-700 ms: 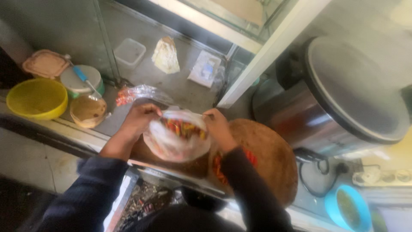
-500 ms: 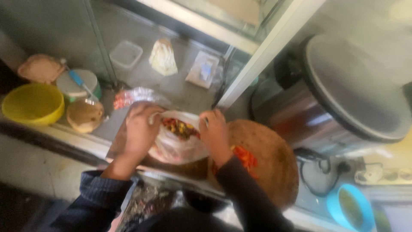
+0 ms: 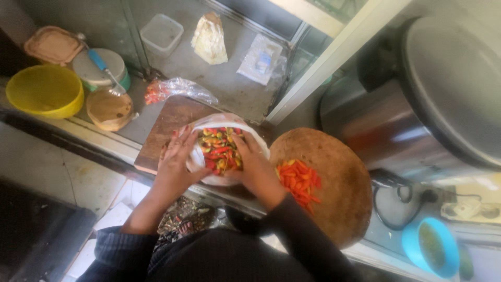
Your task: The person removes stems from red and yellow chilies by hand and places the prepared chilies onto a wooden cutting board. The person repeatedly picks chilies from a plastic bag, removes the stems, and adds them to the pile on the board.
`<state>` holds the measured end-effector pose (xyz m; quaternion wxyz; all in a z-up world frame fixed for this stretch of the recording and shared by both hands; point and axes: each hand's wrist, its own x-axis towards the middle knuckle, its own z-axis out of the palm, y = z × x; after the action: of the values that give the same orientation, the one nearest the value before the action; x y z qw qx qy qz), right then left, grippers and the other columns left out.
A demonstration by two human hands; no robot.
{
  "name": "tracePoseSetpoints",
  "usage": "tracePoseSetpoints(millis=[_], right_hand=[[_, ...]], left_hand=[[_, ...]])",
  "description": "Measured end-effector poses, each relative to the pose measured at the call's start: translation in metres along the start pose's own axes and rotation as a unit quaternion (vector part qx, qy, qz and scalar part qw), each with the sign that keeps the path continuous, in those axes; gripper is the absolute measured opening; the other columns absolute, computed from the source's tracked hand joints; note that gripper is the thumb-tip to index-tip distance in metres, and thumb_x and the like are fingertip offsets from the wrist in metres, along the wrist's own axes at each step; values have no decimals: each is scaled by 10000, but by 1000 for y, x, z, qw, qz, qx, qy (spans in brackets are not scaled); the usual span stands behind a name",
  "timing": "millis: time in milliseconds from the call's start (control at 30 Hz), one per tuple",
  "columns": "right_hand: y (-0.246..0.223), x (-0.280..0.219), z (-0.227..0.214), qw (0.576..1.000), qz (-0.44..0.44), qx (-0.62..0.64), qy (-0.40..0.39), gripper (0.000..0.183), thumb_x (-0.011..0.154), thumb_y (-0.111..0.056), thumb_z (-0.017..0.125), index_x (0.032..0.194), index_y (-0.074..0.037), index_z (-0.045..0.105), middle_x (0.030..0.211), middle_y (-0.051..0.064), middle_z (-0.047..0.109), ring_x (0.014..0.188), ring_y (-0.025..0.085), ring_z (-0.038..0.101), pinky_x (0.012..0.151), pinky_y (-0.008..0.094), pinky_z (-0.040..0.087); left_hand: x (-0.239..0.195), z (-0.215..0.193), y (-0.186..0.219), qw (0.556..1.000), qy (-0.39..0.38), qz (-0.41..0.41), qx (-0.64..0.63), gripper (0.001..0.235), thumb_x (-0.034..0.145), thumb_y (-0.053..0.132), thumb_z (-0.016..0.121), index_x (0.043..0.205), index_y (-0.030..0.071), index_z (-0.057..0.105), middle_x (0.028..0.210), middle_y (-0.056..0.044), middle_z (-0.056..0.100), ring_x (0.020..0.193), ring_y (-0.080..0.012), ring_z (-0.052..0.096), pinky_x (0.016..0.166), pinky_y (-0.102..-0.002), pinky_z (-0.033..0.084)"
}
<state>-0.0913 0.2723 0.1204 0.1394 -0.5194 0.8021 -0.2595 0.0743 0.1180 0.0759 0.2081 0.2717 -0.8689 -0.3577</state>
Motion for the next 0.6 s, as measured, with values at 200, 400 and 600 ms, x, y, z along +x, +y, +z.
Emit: tracePoseSetpoints(millis=[200,400,600], right_hand=[[-5,-7,-11,999,-9,12,48,674,729,-190,810,1362,-98,601,1474,195,492,1318,395,501,1064,427,421],[-25,6,15,983,-106,-101,112,213,874,-59,653,1078,-73,709,1134,140,645,1103,370,609,909,478,500],[0,15,14,979,-62,39,188,164,824,-115,776,902,-41,651,1001,148,621,969,340,627,809,430,506]], left_hand=[[-13,-6,1,995,64,76,-15,864,729,329,825,1503,145,487,1594,-155,400,1477,-459,282,1190,-598,224],[-20,-1,32,977,173,124,-26,202,890,99,693,1086,86,743,1188,-109,728,1140,-341,651,1002,-440,510],[-18,-15,42,987,141,82,-15,152,885,57,666,1029,37,710,1053,-150,721,966,-369,682,845,-429,528]])
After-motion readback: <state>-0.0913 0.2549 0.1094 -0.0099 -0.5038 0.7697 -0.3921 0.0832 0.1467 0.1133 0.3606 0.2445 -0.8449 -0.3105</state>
